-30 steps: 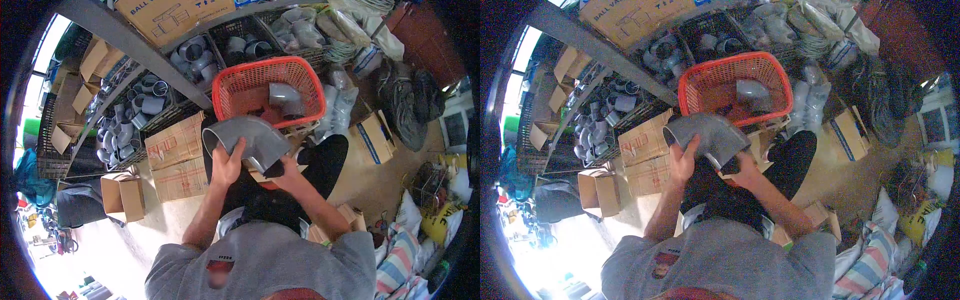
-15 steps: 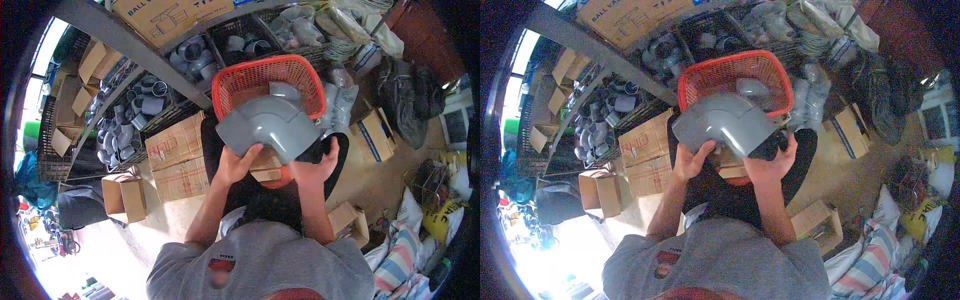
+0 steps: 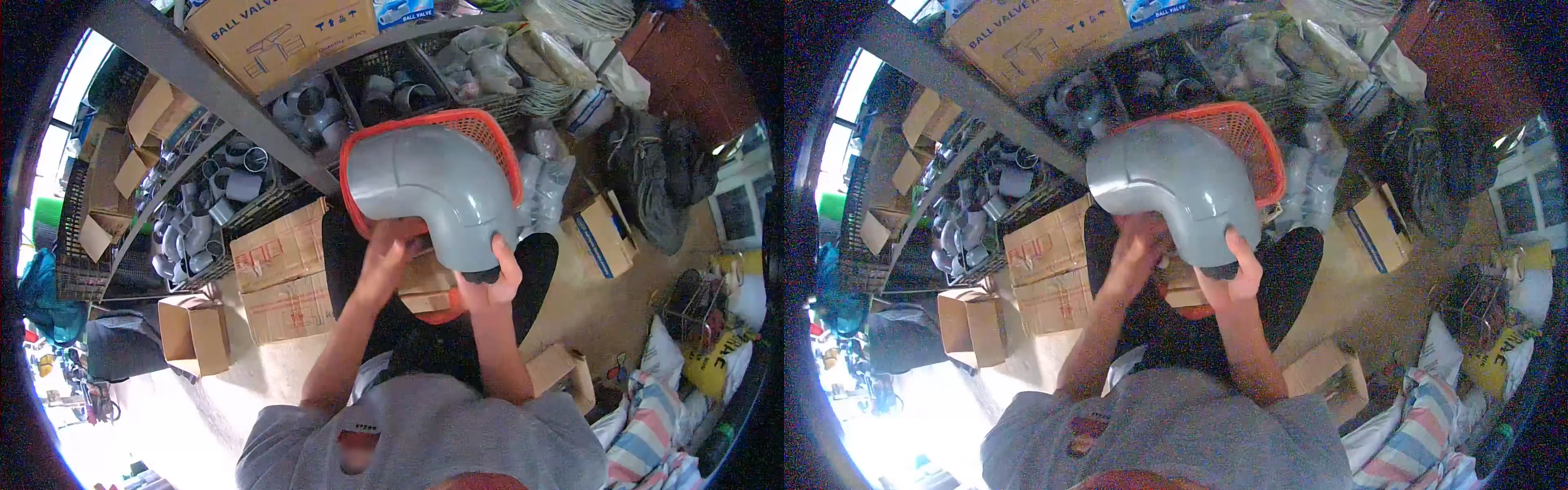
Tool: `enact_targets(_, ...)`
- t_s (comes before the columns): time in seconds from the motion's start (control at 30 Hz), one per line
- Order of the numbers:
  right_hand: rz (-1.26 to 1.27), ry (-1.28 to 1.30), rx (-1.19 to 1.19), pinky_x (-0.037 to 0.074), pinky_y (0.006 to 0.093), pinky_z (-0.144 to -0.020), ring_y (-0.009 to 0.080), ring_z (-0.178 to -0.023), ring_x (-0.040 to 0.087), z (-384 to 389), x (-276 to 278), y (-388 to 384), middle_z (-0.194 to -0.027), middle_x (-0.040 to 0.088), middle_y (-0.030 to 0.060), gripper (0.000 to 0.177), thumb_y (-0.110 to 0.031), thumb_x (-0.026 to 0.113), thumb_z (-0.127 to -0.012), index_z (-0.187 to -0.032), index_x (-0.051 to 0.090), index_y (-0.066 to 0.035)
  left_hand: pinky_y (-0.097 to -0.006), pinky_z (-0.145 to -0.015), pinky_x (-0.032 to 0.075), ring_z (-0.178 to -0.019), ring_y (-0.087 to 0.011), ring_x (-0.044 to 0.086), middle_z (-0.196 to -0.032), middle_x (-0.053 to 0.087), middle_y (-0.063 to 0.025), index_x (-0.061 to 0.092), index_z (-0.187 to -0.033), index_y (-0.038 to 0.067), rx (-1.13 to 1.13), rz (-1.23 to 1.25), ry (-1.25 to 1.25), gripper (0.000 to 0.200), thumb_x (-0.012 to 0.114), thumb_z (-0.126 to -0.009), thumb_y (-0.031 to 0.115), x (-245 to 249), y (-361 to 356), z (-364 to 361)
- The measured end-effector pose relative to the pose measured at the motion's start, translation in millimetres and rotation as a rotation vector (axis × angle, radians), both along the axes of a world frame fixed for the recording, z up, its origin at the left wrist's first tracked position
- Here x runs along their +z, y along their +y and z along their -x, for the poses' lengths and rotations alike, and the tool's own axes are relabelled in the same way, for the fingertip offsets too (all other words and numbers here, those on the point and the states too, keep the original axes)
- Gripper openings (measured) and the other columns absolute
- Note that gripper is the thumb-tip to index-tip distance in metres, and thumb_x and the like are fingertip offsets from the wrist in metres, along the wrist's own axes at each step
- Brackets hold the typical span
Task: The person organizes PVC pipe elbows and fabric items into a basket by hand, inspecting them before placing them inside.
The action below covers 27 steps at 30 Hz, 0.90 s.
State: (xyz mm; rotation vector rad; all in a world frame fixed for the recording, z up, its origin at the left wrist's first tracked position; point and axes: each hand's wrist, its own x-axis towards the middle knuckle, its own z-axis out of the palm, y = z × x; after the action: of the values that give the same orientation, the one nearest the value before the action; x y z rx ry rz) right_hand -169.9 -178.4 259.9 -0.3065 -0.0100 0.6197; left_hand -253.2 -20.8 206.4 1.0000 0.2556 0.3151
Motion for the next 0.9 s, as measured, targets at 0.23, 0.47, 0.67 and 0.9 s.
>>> enact_targets(0.23,-0.154,0.076,0.160,0.044,0.0431,-0.105,0.0257,-0.124,0.056,10.1,-44.3,-4.0,-0.134,0.058,0.0095,0.048,-0.026,0.056,-0.096,-0.138,0.049,-0.004,-0.0482,-0.111,0.039,-0.134,-0.0306,0.044,-0.145,0.042,-0.0145,0.027,-0.149,0.001,-0.122,0.185,-0.100,0.120,0.080,-0.067,0.069,1.1,-11.2,-18.0)
enact_targets(0.47,0.518,-0.142,0.217,0.049,0.0425,-0.101,0.0254,-0.119,0.060,20.3,-85.0,-19.8,-0.125,0.064,0.0093,0.047,-0.021,0.073,-0.088,-0.130,0.056,-0.006,-0.0491,-0.102,0.046,-0.128,-0.0317,0.048,-0.138,0.046,-0.0148,0.031,-0.146,0.004,0.137,0.223,0.068,0.102,0.084,-0.069,0.047,-5.6,-5.2,-27.3)
enact_targets(0.67,0.518,0.174,0.129,0.052,0.0443,-0.097,0.0264,-0.113,0.064,10.8,-52.7,-61.8,-0.125,0.063,0.0134,0.046,-0.037,0.053,-0.100,-0.130,0.055,-0.002,-0.0439,-0.098,0.048,-0.117,-0.0310,0.056,-0.128,0.055,-0.0168,0.041,-0.139,0.000,0.284,-0.119,0.129,0.091,0.085,-0.069,0.038,16.6,33.1,-12.1)
enact_targets(0.9,1.155,-1.478,-0.132,0.038,0.0530,-0.110,0.0368,-0.132,0.050,4.8,6.9,-28.4,-0.145,0.049,0.0203,0.051,-0.032,0.053,-0.096,-0.140,0.054,-0.008,-0.0409,-0.104,0.045,-0.120,-0.0257,0.055,-0.129,0.057,-0.0132,0.045,-0.138,-0.001,0.180,-0.491,0.125,0.076,0.084,-0.075,0.020,16.5,17.2,-9.2)
